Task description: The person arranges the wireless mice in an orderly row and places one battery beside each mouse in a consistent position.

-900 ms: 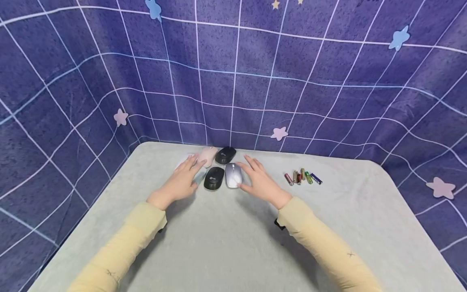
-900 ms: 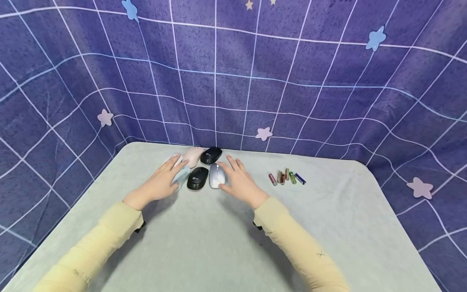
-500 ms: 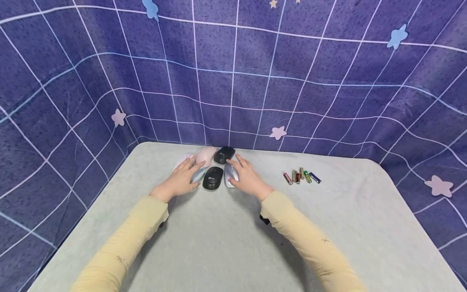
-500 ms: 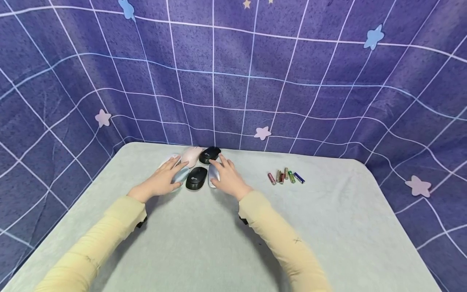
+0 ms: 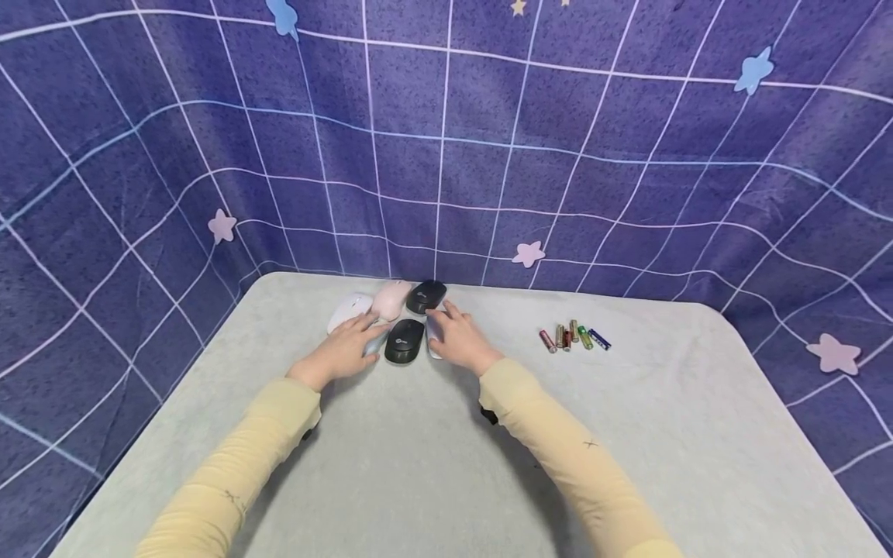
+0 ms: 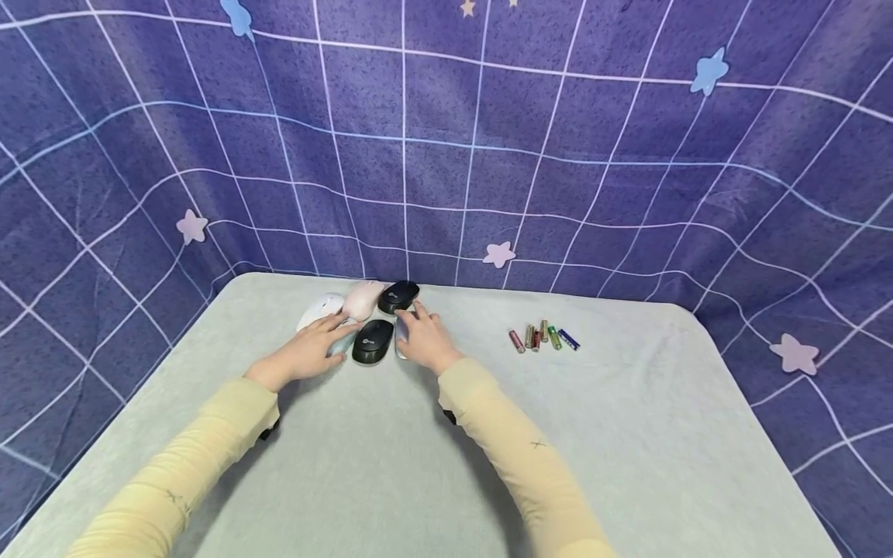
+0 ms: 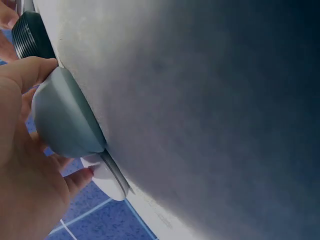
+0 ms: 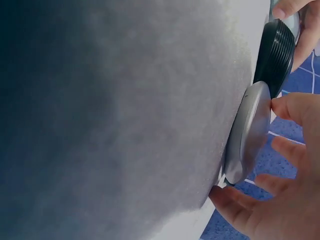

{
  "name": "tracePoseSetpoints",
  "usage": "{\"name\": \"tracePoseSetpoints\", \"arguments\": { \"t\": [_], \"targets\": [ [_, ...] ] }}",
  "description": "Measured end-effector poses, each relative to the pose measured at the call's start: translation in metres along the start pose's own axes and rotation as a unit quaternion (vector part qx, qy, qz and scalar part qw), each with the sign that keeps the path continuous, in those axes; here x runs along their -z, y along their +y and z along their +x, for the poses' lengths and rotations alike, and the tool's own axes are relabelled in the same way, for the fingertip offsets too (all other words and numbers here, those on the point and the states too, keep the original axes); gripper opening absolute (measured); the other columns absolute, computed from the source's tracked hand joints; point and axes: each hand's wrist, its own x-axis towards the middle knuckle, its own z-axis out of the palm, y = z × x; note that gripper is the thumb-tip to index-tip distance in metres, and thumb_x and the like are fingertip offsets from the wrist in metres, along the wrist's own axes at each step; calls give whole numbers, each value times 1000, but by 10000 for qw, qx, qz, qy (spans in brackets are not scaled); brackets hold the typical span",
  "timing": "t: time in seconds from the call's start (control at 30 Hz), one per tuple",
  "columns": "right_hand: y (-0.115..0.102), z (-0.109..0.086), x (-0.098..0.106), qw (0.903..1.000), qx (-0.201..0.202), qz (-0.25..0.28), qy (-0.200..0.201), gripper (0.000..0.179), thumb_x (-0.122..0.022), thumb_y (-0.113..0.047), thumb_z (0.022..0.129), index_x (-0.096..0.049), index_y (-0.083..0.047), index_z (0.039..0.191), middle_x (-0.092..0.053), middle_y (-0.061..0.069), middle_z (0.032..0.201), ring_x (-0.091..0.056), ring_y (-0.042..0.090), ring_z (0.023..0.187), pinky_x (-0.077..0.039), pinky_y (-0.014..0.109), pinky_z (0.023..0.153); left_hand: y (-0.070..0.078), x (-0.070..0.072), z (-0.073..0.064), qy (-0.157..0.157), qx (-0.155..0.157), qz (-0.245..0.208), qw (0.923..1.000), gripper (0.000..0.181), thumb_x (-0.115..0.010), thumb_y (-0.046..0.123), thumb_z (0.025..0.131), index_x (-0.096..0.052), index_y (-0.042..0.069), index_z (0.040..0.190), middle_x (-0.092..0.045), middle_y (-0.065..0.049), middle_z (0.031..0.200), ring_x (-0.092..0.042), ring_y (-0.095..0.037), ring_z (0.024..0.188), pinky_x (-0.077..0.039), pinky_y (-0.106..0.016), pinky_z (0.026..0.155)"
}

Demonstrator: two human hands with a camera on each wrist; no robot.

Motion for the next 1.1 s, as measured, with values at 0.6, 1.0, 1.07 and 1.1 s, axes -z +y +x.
{"name": "tracePoseSetpoints", "arguments": {
  "t": [0.6, 1.0, 1.07, 1.1],
  "targets": [
    [-19, 13, -10, 9948, -715, -659, -310, 55, -59, -48, 85, -53, -22, 134, -46, 11, 141, -50, 36, 113, -49, 45, 87, 4, 2, -3, 22, 81, 37, 10000, 58, -62, 19, 83, -48, 12, 138, -40, -24, 142, -37, -51, 127, -32, -60, 103],
    [-18, 14, -11, 9953, -645, -714, -138, 54, -62, -43, 84, -56, -13, 129, -55, 13, 132, -47, 28, 125, -34, 44, 99, 5, -1, 3, -71, 171, 115, 9998, 59, -64, 19, 82, -47, 12, 139, -39, -24, 144, -35, -50, 128, -31, -59, 105],
    [-17, 13, -9, 9956, -617, -706, -77, 53, -63, -41, 84, -58, -11, 127, -58, 13, 128, -48, 26, 124, -35, 46, 98, 4, -3, 4, -99, 183, 143, 9997, 60, -64, 19, 82, -47, 13, 139, -38, -23, 145, -35, -50, 129, -31, -59, 105],
    [-16, 12, -9, 9955, -597, -730, -55, 52, -64, -39, 83, -58, -11, 126, -60, 12, 126, -49, 26, 123, -35, 46, 97, 4, -3, 5, -105, 185, 147, 9997, 60, -64, 20, 82, -46, 13, 139, -38, -23, 145, -35, -50, 129, -32, -59, 105]
  ]
}}
